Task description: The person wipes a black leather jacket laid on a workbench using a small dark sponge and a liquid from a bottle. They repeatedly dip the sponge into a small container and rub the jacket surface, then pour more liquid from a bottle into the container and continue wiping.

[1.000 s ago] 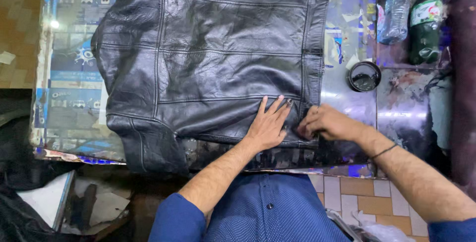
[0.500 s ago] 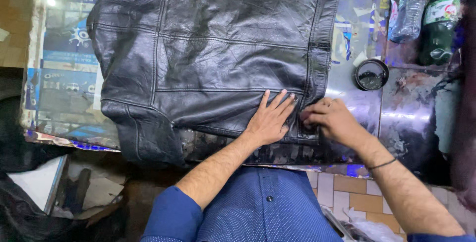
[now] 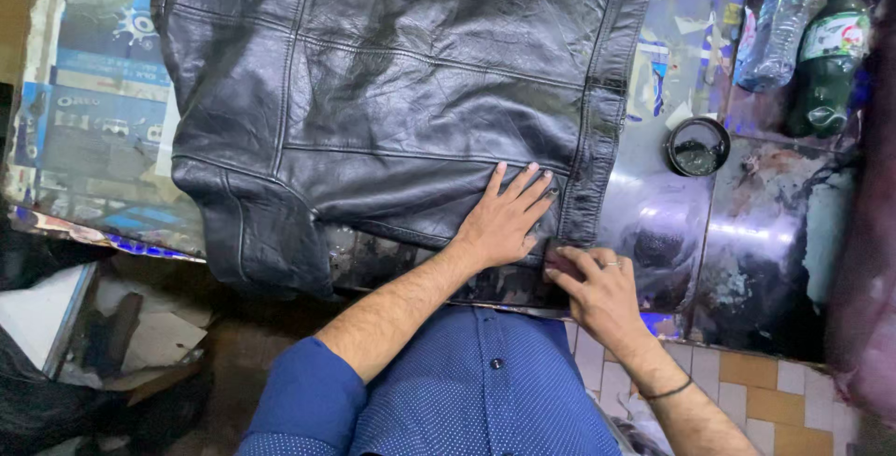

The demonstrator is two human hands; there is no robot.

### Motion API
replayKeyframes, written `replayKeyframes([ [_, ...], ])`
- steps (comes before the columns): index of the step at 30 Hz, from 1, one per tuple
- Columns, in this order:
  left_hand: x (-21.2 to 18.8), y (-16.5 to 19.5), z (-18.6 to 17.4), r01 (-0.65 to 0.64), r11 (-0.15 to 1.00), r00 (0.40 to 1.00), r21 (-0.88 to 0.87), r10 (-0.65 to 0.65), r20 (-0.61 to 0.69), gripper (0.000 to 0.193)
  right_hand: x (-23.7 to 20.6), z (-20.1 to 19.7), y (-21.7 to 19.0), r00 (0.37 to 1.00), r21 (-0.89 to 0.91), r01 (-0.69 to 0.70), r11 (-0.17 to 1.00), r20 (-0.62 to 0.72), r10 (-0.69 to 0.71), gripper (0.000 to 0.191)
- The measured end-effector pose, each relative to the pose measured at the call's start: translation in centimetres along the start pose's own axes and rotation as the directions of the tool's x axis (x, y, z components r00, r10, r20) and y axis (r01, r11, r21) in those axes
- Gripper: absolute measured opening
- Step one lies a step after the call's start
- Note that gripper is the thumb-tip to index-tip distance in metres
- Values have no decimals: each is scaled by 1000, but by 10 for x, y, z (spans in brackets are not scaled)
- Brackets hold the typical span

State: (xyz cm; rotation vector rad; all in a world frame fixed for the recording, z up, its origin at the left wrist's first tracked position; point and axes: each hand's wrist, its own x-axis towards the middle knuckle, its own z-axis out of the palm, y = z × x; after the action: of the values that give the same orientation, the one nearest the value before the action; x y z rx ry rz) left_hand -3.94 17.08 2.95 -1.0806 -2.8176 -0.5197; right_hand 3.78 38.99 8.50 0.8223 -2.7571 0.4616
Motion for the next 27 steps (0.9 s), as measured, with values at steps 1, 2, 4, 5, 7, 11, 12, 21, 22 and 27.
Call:
replayKeyframes([
  [1,0,0,0,1,1000,1000,3,-1,-3,73,-3,6,-2,999,-56,-21,998,27,23,38],
  [2,1,0,0,-4,1000,1000,6,4,-2,73,-6,10,-4,993,-129,-114,985,9,116,37],
  [4,1,0,0,5,1000,1000,7,-5,3,72,-8,16,-7,959,-260,-280,924,-33,281,34],
  [5,1,0,0,6,1000,1000,10,-6,5,72,-8,16,-7,968,-202,-247,948,-101,230,32],
  [7,1,-1,0,-1,1000,1000,14,1,8,73,-6,14,-8,958,-100,-170,980,-249,141,28],
  [11,1,-1,1,-7,1000,1000,2,7,11,73,-3,11,-13,975,-101,-220,970,-29,218,33],
  [12,2,-1,1,-10,1000,1000,0,10,2,74,-3,11,-13,945,-178,-325,929,-36,324,31],
  [21,-1,-1,3,1,1000,1000,-13,-1,9,73,-26,17,-8,916,-134,-398,907,-111,386,32],
  [22,-1,-1,2,7,1000,1000,-13,-7,5,72,-28,17,-7,876,-152,-481,863,-126,466,31],
  [27,-1,-2,1,0,1000,1000,-17,0,0,72,-35,20,-4,886,69,-336,939,-315,340,31],
])
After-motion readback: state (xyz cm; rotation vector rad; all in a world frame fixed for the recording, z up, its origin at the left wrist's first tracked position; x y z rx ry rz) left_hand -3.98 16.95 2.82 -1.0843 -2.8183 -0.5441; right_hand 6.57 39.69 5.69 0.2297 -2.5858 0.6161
